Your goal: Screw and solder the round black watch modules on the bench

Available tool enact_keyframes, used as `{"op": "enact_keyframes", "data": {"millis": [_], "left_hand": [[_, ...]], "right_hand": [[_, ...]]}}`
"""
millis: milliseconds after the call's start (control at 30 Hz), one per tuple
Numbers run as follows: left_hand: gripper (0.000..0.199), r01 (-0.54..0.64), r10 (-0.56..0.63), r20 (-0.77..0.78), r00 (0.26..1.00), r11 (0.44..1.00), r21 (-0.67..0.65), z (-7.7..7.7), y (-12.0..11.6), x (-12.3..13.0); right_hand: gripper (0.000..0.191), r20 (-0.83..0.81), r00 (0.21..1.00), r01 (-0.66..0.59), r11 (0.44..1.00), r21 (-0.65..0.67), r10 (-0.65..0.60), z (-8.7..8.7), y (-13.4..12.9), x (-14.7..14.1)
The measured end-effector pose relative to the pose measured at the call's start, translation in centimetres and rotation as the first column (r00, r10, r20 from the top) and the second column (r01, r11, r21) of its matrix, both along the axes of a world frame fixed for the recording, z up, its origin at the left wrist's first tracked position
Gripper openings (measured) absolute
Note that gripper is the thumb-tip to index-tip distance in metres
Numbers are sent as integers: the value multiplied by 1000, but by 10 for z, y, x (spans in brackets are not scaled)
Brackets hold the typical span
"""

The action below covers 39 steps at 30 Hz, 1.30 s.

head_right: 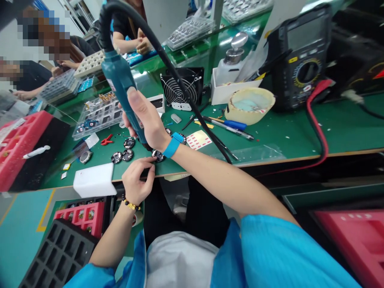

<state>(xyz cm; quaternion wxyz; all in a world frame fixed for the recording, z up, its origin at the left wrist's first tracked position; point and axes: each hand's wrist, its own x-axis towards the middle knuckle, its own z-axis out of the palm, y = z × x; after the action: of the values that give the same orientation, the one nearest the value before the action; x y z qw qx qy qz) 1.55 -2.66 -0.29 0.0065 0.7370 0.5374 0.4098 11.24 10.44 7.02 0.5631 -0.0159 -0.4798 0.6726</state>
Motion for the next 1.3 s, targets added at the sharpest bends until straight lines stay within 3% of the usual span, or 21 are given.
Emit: {"op": "enact_keyframes", "data": {"millis": [200,400,567,1067,1300], "left_hand": [[14,-9,9,-15,1000,1000,7,-1,-1,0],[14,1,0,-16,1000,1000,17,-2,-1,-1],[15,7,-7,-24,1000,1000,29,-3,0,-1],[15,11,-11,-20,1000,1000,12,-4,0,-1],[11,-21,22,-54,998,1000,18,-5,0,-1]], "right_hand": [[40,32,999,-10,1000,30,9,-2,-4,-2],[47,80,996,-32,998,55,27,-4,-7,-2],[56,192,981,-10,1000,-24,15,1,-12,1],[60,242,970,-15,1000,-11,17,1,-15,2],[44,117,991,-79,984,157,61,-2,-22,1]]}}
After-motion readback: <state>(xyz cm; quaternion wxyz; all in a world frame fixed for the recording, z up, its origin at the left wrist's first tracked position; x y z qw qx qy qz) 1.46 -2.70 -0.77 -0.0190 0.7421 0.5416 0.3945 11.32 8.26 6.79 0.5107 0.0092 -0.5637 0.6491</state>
